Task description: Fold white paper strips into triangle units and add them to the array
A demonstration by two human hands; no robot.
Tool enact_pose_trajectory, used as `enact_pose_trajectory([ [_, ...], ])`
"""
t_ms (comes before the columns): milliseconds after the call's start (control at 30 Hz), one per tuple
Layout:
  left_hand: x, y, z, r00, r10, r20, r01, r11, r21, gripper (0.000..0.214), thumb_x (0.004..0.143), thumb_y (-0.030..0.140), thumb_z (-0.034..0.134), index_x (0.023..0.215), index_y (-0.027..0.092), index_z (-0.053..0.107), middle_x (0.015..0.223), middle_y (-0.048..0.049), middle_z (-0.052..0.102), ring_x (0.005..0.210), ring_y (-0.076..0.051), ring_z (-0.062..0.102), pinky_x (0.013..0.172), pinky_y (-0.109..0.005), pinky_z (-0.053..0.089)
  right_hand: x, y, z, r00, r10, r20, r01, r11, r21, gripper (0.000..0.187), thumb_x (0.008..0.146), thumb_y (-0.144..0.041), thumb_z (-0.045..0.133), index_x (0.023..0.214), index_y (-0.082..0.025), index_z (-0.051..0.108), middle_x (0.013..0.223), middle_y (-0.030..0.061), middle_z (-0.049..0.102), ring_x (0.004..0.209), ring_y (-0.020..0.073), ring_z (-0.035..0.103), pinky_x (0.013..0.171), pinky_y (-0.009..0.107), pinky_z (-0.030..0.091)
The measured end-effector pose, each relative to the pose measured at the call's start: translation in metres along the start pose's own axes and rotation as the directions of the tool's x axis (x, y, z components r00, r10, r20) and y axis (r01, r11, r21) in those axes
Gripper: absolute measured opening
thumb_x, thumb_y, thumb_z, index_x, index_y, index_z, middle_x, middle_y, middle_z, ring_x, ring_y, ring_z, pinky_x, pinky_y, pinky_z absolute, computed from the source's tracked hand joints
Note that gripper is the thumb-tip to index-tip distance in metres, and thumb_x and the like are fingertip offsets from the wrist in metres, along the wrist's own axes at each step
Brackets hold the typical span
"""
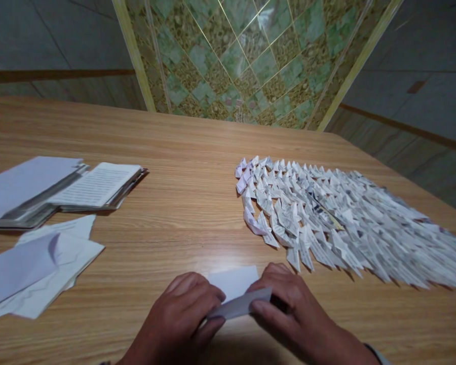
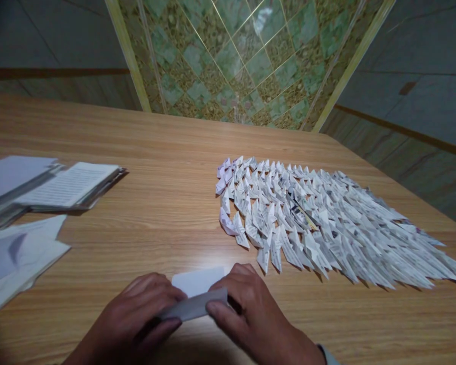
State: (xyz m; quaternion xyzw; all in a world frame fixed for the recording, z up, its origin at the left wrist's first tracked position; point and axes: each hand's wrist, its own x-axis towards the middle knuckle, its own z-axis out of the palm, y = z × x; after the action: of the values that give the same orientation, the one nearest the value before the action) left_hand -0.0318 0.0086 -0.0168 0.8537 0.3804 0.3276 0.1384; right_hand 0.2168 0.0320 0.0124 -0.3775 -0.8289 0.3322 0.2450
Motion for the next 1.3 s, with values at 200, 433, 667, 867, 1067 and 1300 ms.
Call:
enact_pose_trajectory([
  [200, 0.003, 0.006, -0.009, 0.996, -0.091, 0.001, 0.091, 0.994, 0.060, 0.019, 0.086, 0.028, 0.066, 0.104, 0.025, 0.058, 0.082, -0.0012, 0.072, 0.069, -0.021, 0.068, 0.059, -0.028, 0.054, 0.002, 0.004, 0.007, 0.989, 0.043, -0.144, -0.074, 0.973, -0.220, 0.030, 0.097, -0.022, 0.062, 0.068, -0.019, 0.053, 0.071, 0.0003, 0.055, 0.076, 0.0194, 0.051, 0.071, 0.033, 0.034],
  [433, -0.006, 0.007, 0.004, 0.993, 0.078, -0.089, -0.047, 0.950, 0.310, 0.050, 0.085, 0.010, 0.049, 0.135, 0.018, 0.053, 0.133, -0.0106, 0.066, 0.125, -0.025, 0.059, 0.120, -0.044, 0.031, 0.003, 0.005, 0.015, 0.971, 0.035, -0.235, -0.104, 0.952, -0.289, 0.031, 0.083, -0.014, 0.075, 0.067, -0.019, 0.049, 0.073, -0.0013, 0.054, 0.075, 0.0187, 0.049, 0.071, 0.032, 0.032],
  [667, -0.022, 0.014, 0.027, 0.966, 0.243, 0.083, -0.256, 0.880, 0.399, 0.045, 0.094, -0.001, 0.041, 0.133, 0.013, 0.058, 0.142, -0.0069, 0.063, 0.144, -0.022, 0.042, 0.127, -0.050, 0.010, 0.005, 0.002, 0.014, 0.971, 0.032, -0.238, -0.106, 0.947, -0.302, 0.033, 0.081, -0.014, 0.078, 0.068, -0.019, 0.048, 0.072, -0.0020, 0.054, 0.074, 0.0186, 0.048, 0.071, 0.033, 0.031],
  [867, -0.018, 0.018, 0.017, 0.962, 0.220, 0.159, -0.269, 0.853, 0.448, 0.031, 0.102, 0.017, 0.050, 0.131, 0.016, 0.062, 0.139, -0.0061, 0.066, 0.140, -0.021, 0.047, 0.126, -0.044, 0.020, 0.004, 0.001, 0.015, 0.970, 0.046, -0.237, -0.120, 0.944, -0.309, 0.028, 0.092, -0.018, 0.066, 0.070, -0.019, 0.050, 0.073, -0.0008, 0.054, 0.075, 0.0188, 0.048, 0.073, 0.034, 0.031],
  [1067, -0.021, 0.017, 0.020, 0.956, 0.251, 0.154, -0.294, 0.849, 0.438, 0.034, 0.100, 0.023, 0.058, 0.133, 0.020, 0.060, 0.144, -0.0067, 0.062, 0.144, -0.023, 0.042, 0.124, -0.048, 0.028, 0.004, 0.002, 0.018, 0.966, 0.010, -0.259, -0.103, 0.932, -0.347, 0.027, 0.095, -0.018, 0.061, 0.070, -0.019, 0.051, 0.072, -0.0001, 0.053, 0.073, 0.0189, 0.047, 0.072, 0.034, 0.031],
  [1300, -0.022, 0.015, 0.028, 0.960, 0.267, 0.083, -0.275, 0.857, 0.436, 0.029, 0.102, 0.026, 0.054, 0.129, 0.020, 0.064, 0.139, -0.0045, 0.065, 0.144, -0.023, 0.041, 0.127, -0.050, 0.015, 0.005, 0.002, 0.021, 0.967, 0.002, -0.256, -0.107, 0.910, -0.400, 0.026, 0.095, -0.017, 0.060, 0.070, -0.019, 0.052, 0.073, 0.0010, 0.054, 0.074, 0.0197, 0.047, 0.073, 0.034, 0.031],
])
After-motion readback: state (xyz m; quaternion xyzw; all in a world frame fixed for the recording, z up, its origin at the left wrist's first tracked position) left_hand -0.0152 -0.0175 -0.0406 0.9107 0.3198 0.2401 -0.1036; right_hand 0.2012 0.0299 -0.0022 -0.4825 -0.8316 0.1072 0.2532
